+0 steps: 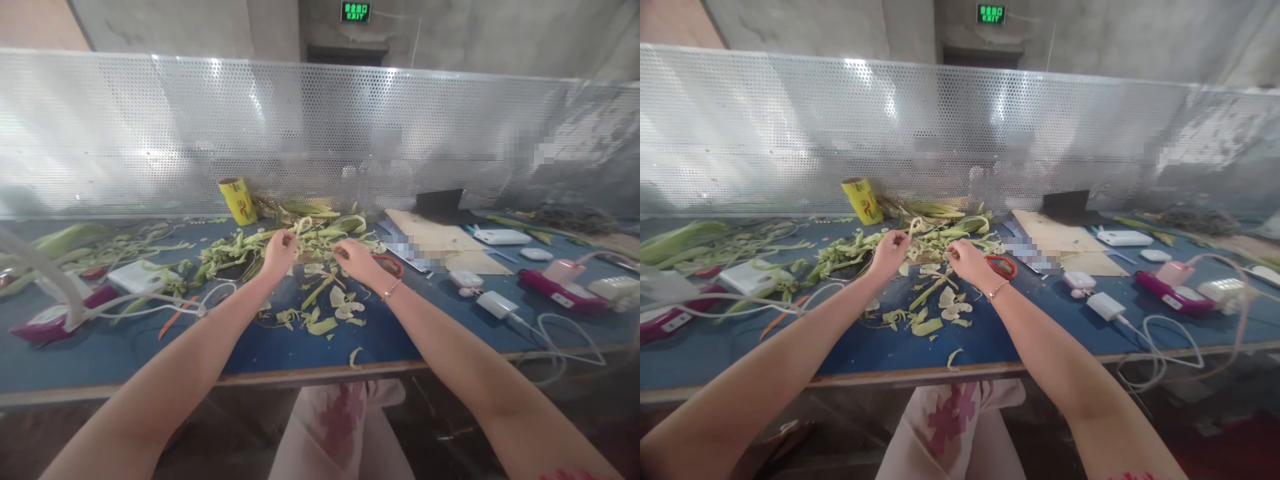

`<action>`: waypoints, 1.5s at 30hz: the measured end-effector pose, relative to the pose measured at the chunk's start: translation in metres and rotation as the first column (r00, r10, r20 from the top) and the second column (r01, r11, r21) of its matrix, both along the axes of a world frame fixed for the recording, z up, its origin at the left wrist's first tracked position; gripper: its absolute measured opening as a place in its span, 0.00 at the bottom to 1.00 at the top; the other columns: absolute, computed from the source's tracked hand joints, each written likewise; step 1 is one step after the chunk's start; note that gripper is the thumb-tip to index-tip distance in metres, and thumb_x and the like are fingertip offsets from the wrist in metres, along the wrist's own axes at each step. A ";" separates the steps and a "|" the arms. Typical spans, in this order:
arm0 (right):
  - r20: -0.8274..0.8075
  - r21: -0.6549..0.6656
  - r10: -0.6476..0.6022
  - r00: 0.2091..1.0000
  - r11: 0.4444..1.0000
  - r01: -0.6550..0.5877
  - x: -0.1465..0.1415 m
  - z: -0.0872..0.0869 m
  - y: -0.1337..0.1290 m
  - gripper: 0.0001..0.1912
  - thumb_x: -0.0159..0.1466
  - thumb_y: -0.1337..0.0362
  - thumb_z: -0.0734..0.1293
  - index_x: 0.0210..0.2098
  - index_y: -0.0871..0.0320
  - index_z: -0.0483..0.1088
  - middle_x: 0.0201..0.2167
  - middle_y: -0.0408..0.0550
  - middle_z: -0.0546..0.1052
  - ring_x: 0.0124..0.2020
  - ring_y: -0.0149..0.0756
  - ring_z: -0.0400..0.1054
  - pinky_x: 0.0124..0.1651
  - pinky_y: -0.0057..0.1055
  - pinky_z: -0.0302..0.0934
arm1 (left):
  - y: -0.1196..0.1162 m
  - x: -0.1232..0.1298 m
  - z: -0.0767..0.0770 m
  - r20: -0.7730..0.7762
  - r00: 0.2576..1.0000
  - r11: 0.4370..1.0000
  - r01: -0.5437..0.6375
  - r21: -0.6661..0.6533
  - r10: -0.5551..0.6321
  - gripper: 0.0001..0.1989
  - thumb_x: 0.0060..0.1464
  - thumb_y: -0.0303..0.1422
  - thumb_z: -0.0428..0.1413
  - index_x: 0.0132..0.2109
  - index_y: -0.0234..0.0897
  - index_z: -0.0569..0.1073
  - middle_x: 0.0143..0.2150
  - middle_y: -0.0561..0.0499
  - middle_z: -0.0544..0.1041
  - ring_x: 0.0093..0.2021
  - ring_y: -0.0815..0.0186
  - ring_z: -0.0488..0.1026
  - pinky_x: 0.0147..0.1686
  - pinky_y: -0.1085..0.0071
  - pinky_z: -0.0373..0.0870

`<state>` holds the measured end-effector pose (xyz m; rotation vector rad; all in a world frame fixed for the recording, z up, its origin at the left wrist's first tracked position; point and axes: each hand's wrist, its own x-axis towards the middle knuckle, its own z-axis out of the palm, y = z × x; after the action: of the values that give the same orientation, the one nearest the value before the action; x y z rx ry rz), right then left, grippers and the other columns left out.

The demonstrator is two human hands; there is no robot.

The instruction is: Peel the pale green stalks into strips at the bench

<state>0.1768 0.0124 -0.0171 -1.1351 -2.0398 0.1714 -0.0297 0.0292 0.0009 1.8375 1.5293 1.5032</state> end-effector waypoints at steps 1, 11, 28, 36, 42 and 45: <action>-0.007 0.015 0.036 0.999 0.999 -0.036 -0.002 0.001 -0.002 0.07 0.61 0.67 0.61 0.37 0.60 0.68 0.36 0.50 0.70 0.36 0.33 0.67 0.43 0.35 0.63 | -0.001 0.002 0.001 0.190 0.980 0.998 0.062 -0.006 -0.060 0.04 0.50 0.31 0.52 0.30 0.36 0.65 0.30 0.52 0.71 0.30 0.70 0.66 0.34 0.72 0.62; 0.032 -0.018 0.202 0.979 0.979 -0.202 -0.012 0.009 -0.018 0.16 0.59 0.58 0.65 0.43 0.60 0.67 0.41 0.53 0.70 0.39 0.36 0.67 0.45 0.37 0.62 | -0.024 0.018 0.007 0.771 0.502 0.790 0.614 0.001 -0.392 0.11 0.47 0.32 0.59 0.29 0.35 0.62 0.31 0.55 0.72 0.26 0.74 0.67 0.28 0.74 0.65; -0.193 -0.195 0.018 0.981 0.979 -0.056 -0.013 0.007 -0.010 0.06 0.57 0.62 0.61 0.31 0.58 0.65 0.27 0.43 0.73 0.29 0.32 0.67 0.37 0.30 0.58 | -0.009 0.007 0.003 0.832 0.555 0.957 0.249 -0.148 -0.016 0.12 0.49 0.38 0.55 0.40 0.41 0.64 0.38 0.52 0.69 0.32 0.71 0.68 0.33 0.73 0.65; -0.243 -0.193 -0.091 0.966 0.980 0.044 -0.007 0.007 -0.003 0.07 0.57 0.64 0.60 0.33 0.58 0.67 0.29 0.45 0.73 0.30 0.34 0.67 0.40 0.34 0.60 | -0.009 0.002 -0.002 0.129 0.992 0.994 -0.009 0.112 -0.006 0.24 0.40 0.30 0.60 0.47 0.42 0.68 0.51 0.47 0.65 0.50 0.60 0.63 0.51 0.62 0.59; -0.494 -0.279 0.048 0.868 0.937 -0.211 -0.013 0.013 -0.008 0.06 0.55 0.62 0.63 0.31 0.58 0.66 0.27 0.43 0.73 0.28 0.30 0.66 0.37 0.31 0.63 | -0.021 0.022 -0.008 0.091 0.937 0.939 0.341 -0.039 -0.337 0.14 0.39 0.33 0.62 0.36 0.37 0.73 0.36 0.49 0.73 0.38 0.64 0.69 0.39 0.69 0.66; -0.563 -0.293 0.093 0.821 0.907 -0.303 -0.015 0.015 -0.011 0.07 0.54 0.62 0.65 0.30 0.58 0.66 0.27 0.43 0.72 0.29 0.30 0.67 0.38 0.31 0.64 | -0.027 0.024 -0.007 0.058 0.895 0.892 0.445 -0.072 -0.442 0.09 0.43 0.34 0.59 0.35 0.37 0.74 0.31 0.50 0.74 0.33 0.66 0.70 0.36 0.71 0.66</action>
<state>0.1617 0.0016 -0.0023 -0.9376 -1.6376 0.9201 -0.0053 0.0019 -0.0057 1.9267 1.0354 1.2289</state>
